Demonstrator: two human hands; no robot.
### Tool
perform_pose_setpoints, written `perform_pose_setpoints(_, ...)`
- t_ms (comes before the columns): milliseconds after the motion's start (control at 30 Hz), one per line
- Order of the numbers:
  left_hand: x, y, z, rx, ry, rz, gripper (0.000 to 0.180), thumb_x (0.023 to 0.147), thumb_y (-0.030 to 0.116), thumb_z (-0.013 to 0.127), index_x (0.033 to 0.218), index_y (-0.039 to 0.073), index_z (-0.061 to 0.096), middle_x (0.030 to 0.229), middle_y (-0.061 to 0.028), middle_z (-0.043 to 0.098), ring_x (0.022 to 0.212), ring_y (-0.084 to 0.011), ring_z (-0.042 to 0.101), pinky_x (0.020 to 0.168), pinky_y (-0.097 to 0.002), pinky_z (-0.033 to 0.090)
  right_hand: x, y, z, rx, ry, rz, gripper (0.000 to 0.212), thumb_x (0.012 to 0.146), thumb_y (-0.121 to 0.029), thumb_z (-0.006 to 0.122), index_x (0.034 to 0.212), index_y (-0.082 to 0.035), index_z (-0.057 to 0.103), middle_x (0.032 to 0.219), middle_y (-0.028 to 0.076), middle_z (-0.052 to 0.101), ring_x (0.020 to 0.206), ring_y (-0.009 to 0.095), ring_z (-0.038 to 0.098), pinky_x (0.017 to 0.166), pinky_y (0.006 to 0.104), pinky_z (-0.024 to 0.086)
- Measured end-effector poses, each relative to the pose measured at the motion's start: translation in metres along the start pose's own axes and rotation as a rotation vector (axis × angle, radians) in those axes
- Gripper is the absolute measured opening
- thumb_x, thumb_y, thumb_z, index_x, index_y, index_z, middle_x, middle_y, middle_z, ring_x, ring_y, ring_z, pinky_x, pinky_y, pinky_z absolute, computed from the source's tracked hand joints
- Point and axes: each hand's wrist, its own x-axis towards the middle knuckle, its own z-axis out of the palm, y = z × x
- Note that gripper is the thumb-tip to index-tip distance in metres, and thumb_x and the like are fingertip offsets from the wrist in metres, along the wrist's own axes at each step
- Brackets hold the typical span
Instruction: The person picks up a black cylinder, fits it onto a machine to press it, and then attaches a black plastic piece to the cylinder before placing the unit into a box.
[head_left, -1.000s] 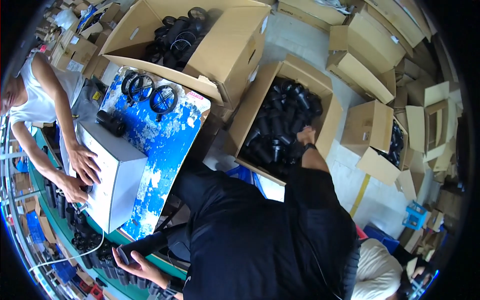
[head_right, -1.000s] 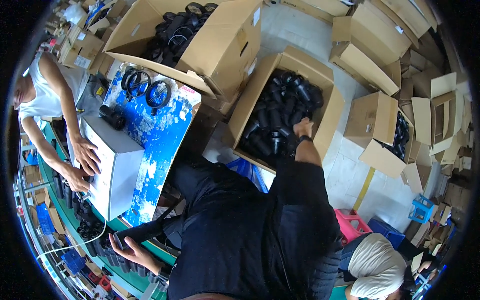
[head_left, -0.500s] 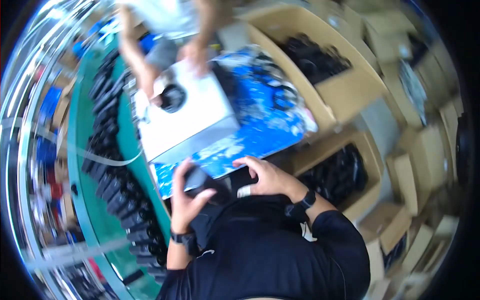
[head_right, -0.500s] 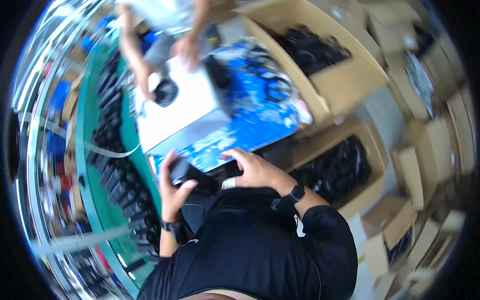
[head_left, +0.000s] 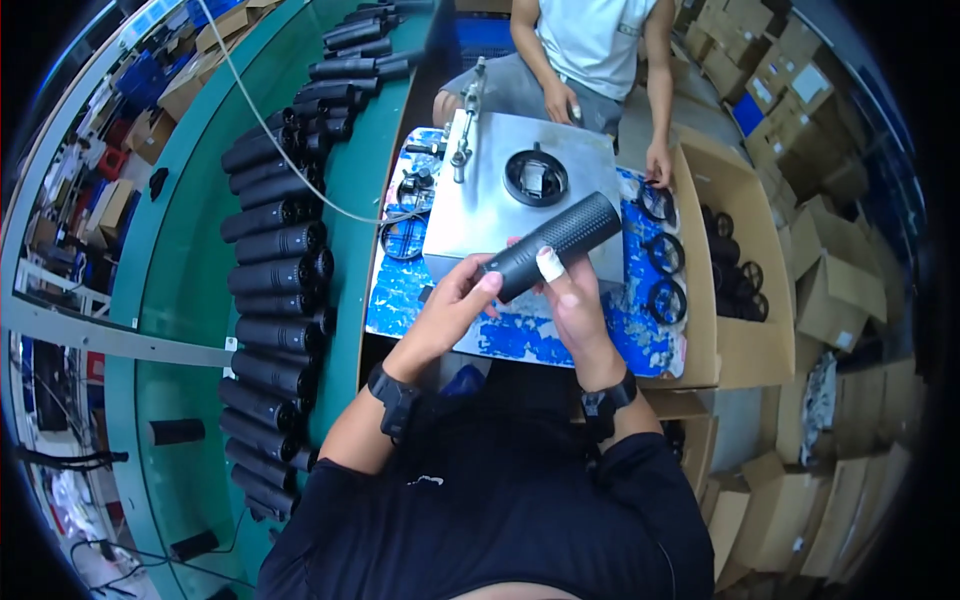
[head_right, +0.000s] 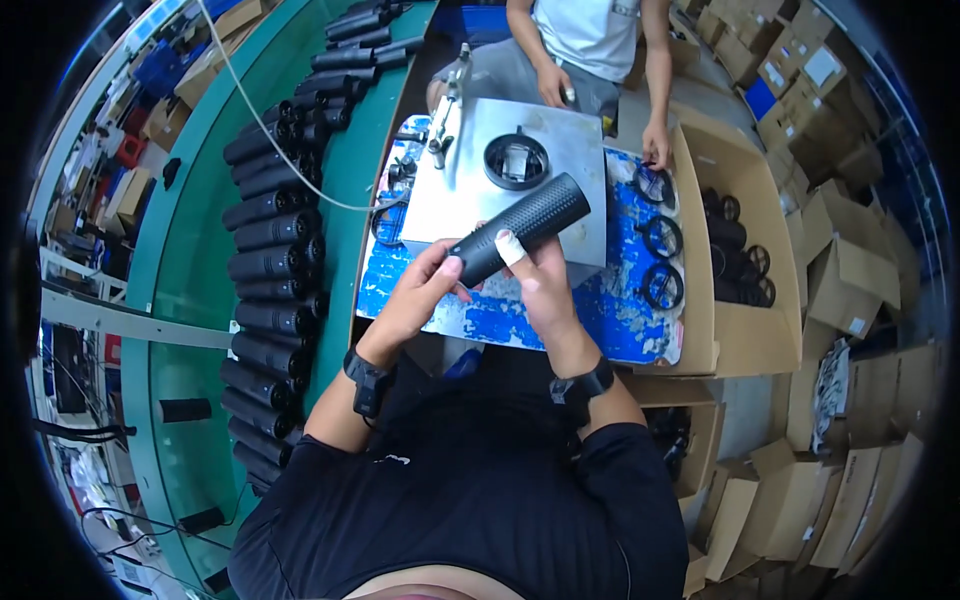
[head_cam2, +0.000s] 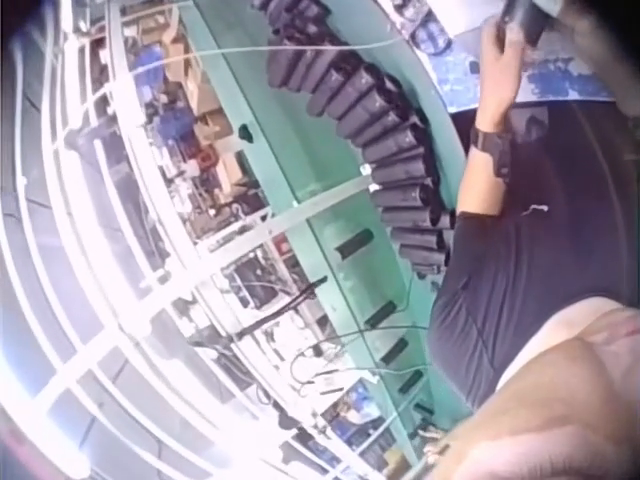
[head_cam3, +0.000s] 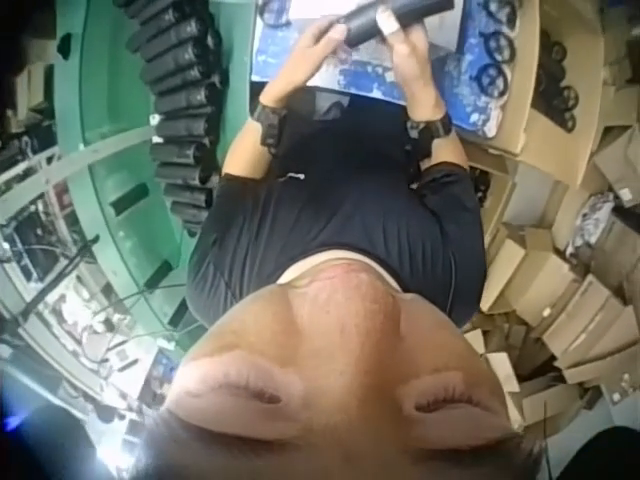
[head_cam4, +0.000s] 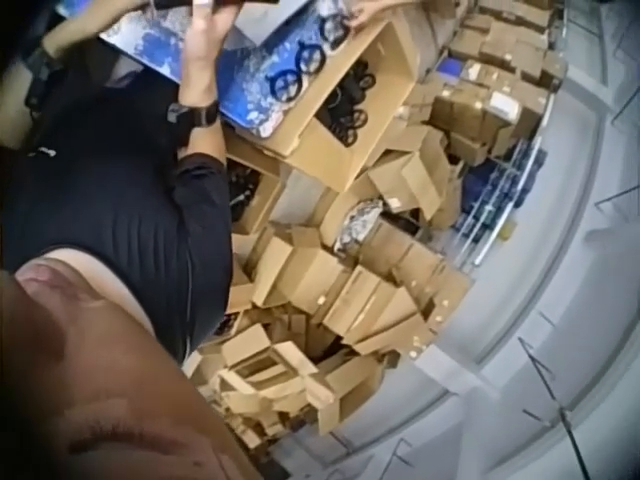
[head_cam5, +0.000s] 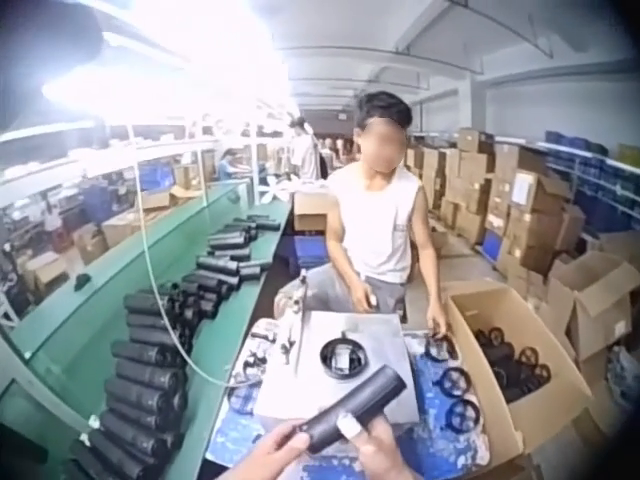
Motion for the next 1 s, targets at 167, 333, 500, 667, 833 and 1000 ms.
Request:
perform_pose_setpoints(167,0.024,0.029,0.003,0.522,-0.036,0.141,0.039,0.107,0.031,0.062,0.135,0.004,0.064,0.118,-0.0111,0.068,0.100,-0.0222,0.069,0.083,-0.0380,0.056,0.027,-0.018,-0.014,0.149,0.074,-0.127,0.039,0.107,-0.026,0.061,0.135,0.000,0.055,0.140,0.020,0.062,0.114,0.024,0.067,0.100,0.0371,0.053)
perform_pose_setpoints(333,0.088,0.036,-0.018,1.027,0.148,0.591,0.028,0.103,0.026,0.066,0.123,0.007,0.069,0.118,-0.0129,0.068,0.103,-0.0297,0.070,0.088,-0.0436,0.056,0.111,-0.045,-0.068,-0.843,0.171,-0.603,0.034,0.105,-0.021,0.061,0.136,-0.009,0.059,0.154,0.025,0.046,0.122,0.038,0.065,0.105,0.0483,0.052)
perform_pose_setpoints(500,0.142,0.013,-0.031,1.220,0.126,0.714,0.021,0.101,0.024,0.065,0.115,0.010,0.071,0.113,-0.0100,0.068,0.103,-0.0328,0.068,0.087,-0.0457,0.054,0.172,-0.042,-0.075,-1.534,0.025,-0.138,0.031,0.100,-0.024,0.066,0.130,-0.020,0.070,0.158,0.031,0.037,0.128,0.048,0.061,0.104,0.0512,0.054)
perform_pose_setpoints(667,0.147,0.006,-0.038,1.323,0.098,0.680,0.019,0.101,0.025,0.065,0.115,0.013,0.069,0.106,-0.0062,0.067,0.098,-0.0294,0.068,0.081,-0.0443,0.051,0.186,-0.054,-0.009,-1.921,-0.043,0.259,0.036,0.099,-0.027,0.065,0.134,-0.020,0.073,0.166,0.028,0.030,0.133,0.047,0.058,0.101,0.0491,0.057)
perform_pose_setpoints(833,0.148,0.010,-0.032,1.298,0.087,0.618,0.018,0.100,0.024,0.065,0.116,0.014,0.066,0.102,-0.0053,0.065,0.093,-0.0277,0.068,0.078,-0.0448,0.048,0.199,-0.036,0.001,-2.085,0.127,0.306,0.035,0.092,-0.025,0.070,0.126,-0.022,0.078,0.163,0.025,0.038,0.126,0.046,0.063,0.102,0.0456,0.056)
perform_pose_setpoints(1000,0.145,0.012,-0.024,1.314,0.080,0.594,0.016,0.100,0.022,0.063,0.115,0.015,0.065,0.099,-0.0055,0.065,0.092,-0.0273,0.068,0.077,-0.0447,0.046,0.199,-0.038,-0.006,-2.071,0.053,0.283,0.046,0.095,-0.027,0.071,0.138,-0.011,0.071,0.171,0.024,0.024,0.126,0.048,0.062,0.099,0.0492,0.058)
